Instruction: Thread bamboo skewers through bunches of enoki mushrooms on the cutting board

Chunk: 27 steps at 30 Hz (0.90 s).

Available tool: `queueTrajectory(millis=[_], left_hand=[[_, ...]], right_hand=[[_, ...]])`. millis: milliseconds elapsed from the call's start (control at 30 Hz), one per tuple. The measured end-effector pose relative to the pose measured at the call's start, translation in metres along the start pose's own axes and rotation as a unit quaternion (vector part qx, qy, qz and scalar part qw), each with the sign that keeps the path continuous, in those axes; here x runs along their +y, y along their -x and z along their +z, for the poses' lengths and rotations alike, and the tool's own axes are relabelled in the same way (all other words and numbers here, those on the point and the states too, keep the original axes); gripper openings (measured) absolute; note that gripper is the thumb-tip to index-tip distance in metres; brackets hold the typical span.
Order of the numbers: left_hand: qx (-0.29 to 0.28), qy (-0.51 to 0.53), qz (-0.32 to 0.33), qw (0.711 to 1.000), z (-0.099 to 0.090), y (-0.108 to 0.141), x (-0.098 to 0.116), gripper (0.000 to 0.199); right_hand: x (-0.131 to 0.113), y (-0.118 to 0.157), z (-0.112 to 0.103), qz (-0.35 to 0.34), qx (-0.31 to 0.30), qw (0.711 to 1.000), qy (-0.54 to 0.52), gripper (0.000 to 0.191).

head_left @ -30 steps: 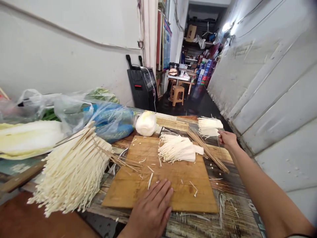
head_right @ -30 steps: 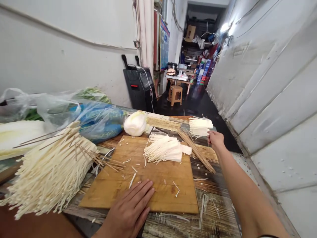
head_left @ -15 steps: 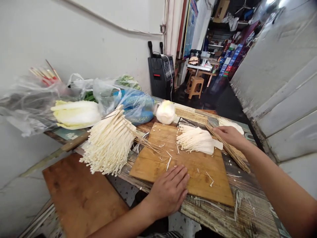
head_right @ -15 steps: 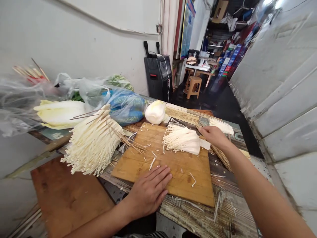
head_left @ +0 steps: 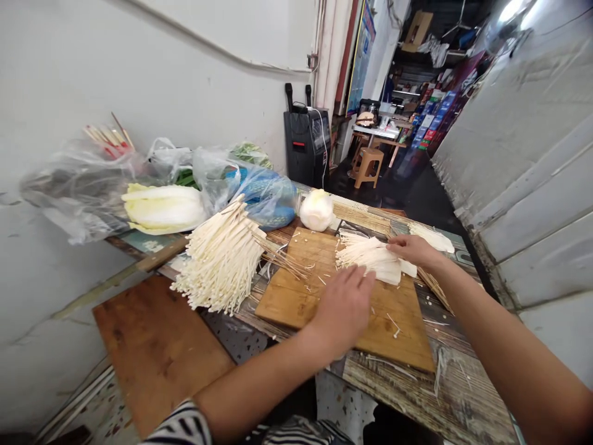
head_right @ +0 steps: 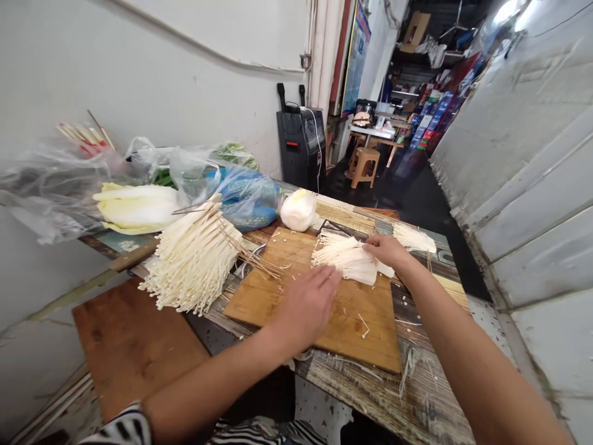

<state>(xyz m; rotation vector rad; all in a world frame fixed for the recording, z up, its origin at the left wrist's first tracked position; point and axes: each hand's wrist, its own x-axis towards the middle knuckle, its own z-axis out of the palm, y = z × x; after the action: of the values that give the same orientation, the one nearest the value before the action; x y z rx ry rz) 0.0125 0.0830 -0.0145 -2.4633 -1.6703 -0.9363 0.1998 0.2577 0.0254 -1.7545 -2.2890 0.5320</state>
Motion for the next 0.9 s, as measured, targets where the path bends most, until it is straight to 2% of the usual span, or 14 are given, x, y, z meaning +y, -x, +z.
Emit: queueTrajectory(millis=[100,167,233,333,467,533,600,700,767,833,900], left_hand=[[-0.038,-0.049,-0.133,0.989,0.005,-0.057,-0.009,0.039],[-0.081,-0.053,-0.179,0.979,0.011,-0.086,-0.017,0.035],[-0.115,-0.046,-0.197,0.973,0.015,-0.104,-0.021,0.034],[-0.145,-0.043,-0.206,0.967,0.018,-0.111,-0.023,0.035],[-0.165,-0.044,-0.21,0.963,0.016,-0.107,-0.02,0.039],[-0.141,-0.039,-0.213,0.966,0.014,-0.101,-0.02,0.047],[-0.07,-0.012,-0.208,0.976,0.011,-0.092,-0.021,0.057],[0.075,0.072,-0.148,0.984,0.006,-0.069,-0.021,0.068],[0.118,0.124,-0.106,0.979,0.003,-0.049,-0.018,0.075],[0.12,0.151,-0.089,0.977,0.0,-0.028,-0.013,0.082],[0.107,0.136,-0.064,0.983,-0.001,-0.008,-0.006,0.086]], right_hand=[[-0.004,-0.002,-0.002,0.013,0.007,1.0,-0.013,0.026],[-0.007,-0.003,-0.002,0.009,0.001,1.0,-0.022,0.022],[-0.01,-0.004,0.0,0.01,-0.002,1.0,-0.027,0.019],[-0.015,-0.009,0.007,0.032,0.007,0.999,-0.034,0.027],[-0.027,-0.017,0.014,0.075,0.02,0.995,-0.067,0.027],[-0.036,-0.015,0.012,0.085,0.029,0.991,-0.098,0.022],[-0.046,-0.006,0.007,0.069,0.037,0.987,-0.138,0.019],[-0.061,0.018,-0.006,0.025,0.033,0.976,-0.212,0.017],[-0.066,0.039,-0.013,0.008,0.025,0.951,-0.307,0.014],[-0.066,0.061,-0.015,0.016,0.024,0.906,-0.422,0.014],[-0.058,0.084,-0.007,0.046,0.02,0.855,-0.516,0.017]])
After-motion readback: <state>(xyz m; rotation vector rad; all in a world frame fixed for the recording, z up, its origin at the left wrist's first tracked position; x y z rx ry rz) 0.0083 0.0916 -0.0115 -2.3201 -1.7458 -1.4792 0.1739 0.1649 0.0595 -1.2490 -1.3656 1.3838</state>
